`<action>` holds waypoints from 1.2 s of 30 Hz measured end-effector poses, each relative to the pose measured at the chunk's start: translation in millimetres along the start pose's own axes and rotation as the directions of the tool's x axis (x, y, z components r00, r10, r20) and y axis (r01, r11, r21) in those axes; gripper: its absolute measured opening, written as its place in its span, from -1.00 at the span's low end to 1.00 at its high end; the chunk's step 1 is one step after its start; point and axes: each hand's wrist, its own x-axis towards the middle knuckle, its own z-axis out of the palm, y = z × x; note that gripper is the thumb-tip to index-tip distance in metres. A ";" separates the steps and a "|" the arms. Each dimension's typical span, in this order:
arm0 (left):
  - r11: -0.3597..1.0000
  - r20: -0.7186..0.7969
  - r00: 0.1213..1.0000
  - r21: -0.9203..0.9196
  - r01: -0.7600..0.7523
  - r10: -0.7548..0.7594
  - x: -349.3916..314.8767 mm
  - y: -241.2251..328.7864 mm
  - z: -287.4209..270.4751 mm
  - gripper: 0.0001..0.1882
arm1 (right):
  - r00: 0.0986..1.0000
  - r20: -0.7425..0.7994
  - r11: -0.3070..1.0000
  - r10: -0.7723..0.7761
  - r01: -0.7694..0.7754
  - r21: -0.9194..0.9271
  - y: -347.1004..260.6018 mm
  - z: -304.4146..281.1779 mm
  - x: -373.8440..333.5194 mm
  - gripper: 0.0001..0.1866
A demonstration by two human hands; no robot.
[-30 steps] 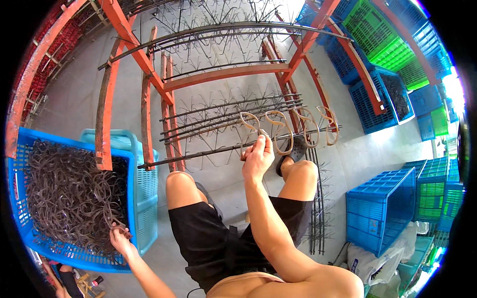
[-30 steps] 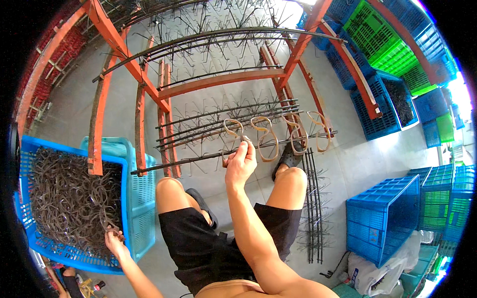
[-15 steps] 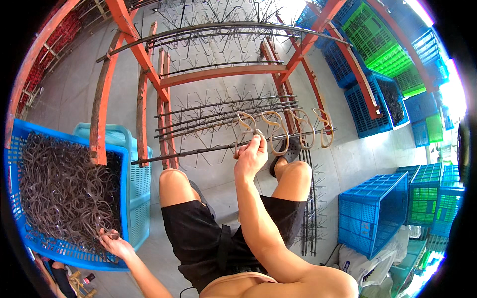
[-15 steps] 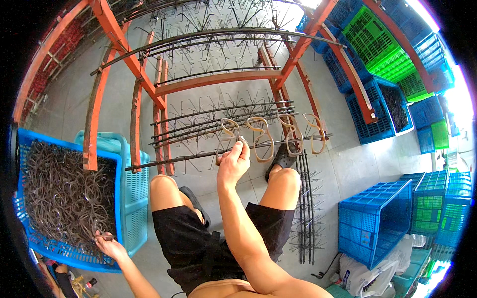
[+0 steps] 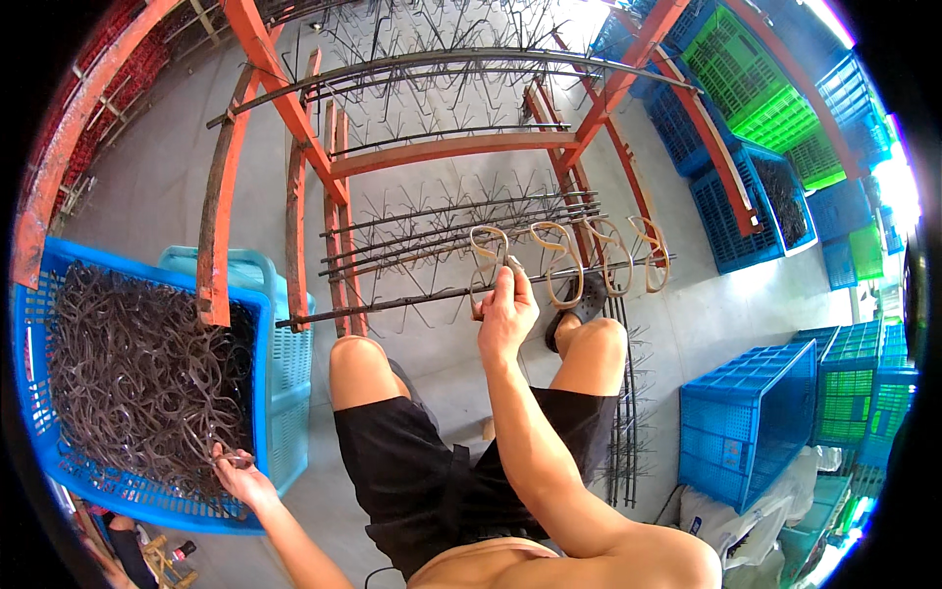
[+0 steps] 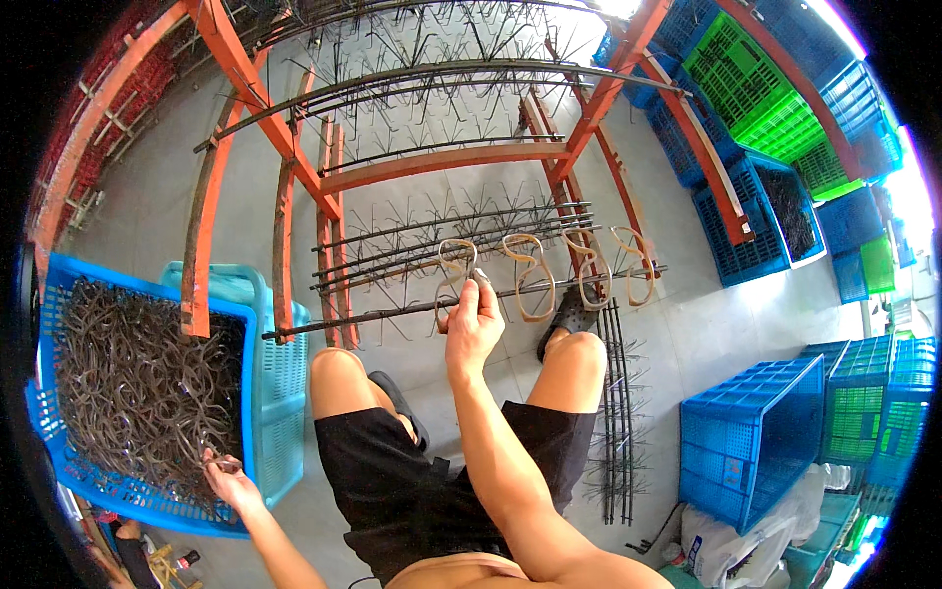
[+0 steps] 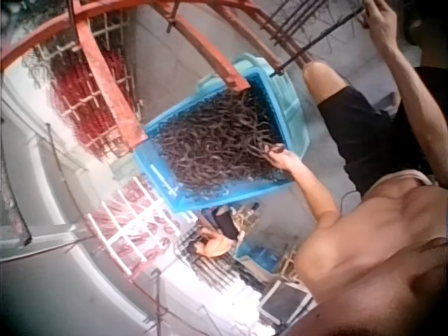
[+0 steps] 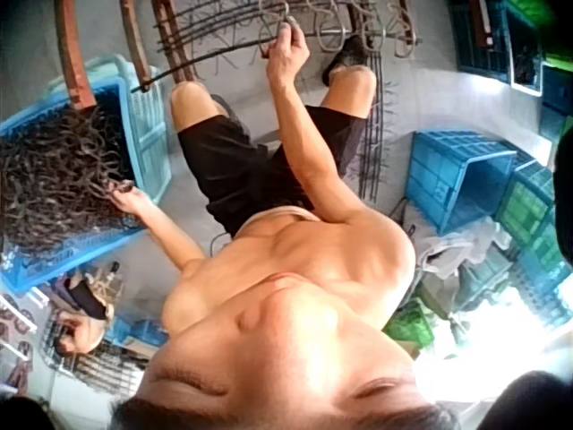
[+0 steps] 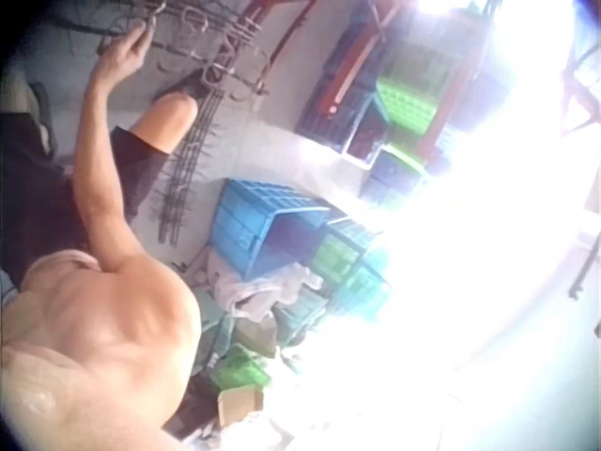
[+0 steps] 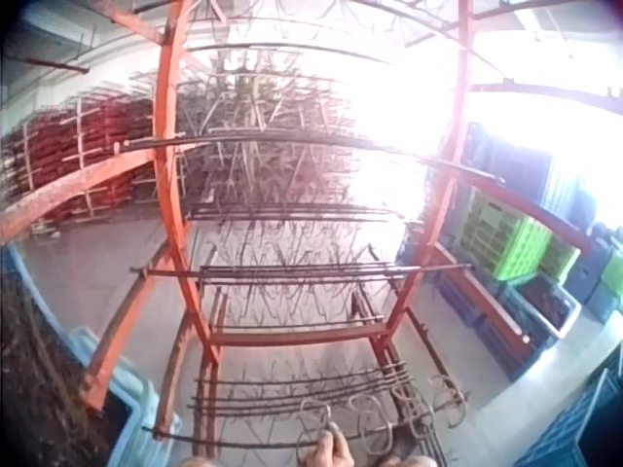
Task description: The person carries a metal frame to a work area and then sits to attach curved metal pieces to the frame using a blue basket of parts. The person repeatedly picks up curved pieces and secures them onto the frame's horizontal bars.
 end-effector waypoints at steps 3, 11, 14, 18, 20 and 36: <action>1.000 0.038 0.999 0.015 0.007 -0.007 -2.5 0.8 1.7 -0.71 | 1.000 0.021 0.999 -0.004 0.005 -0.052 -4.4 -2.7 3.0 -0.82; 0.999 0.024 1.000 0.034 -0.003 0.002 -5.3 -2.5 5.0 -0.73 | 0.997 0.073 0.990 0.034 -0.024 -0.141 -2.7 -2.3 -3.7 -0.81; 0.999 0.026 1.000 0.048 -0.002 0.001 -5.5 -0.8 8.3 -0.74 | 0.985 0.141 0.946 -0.097 0.135 -0.294 -2.8 -2.5 -4.6 -0.80; 0.997 0.042 0.998 0.070 0.045 -0.048 -3.2 1.1 9.4 -0.76 | 0.996 0.074 0.965 -0.045 0.062 -0.253 -8.0 -4.0 0.2 -0.84; 0.998 0.037 0.999 0.061 0.027 -0.029 -1.5 -0.2 6.0 -0.77 | 0.994 0.078 0.965 -0.070 0.087 -0.247 -10.9 -4.1 1.9 -0.84; 0.982 0.120 0.987 -0.164 -0.090 0.111 -4.7 13.6 -15.4 -0.71 | 0.994 0.054 0.925 -0.094 0.108 -0.364 -8.7 -12.1 -1.2 -0.73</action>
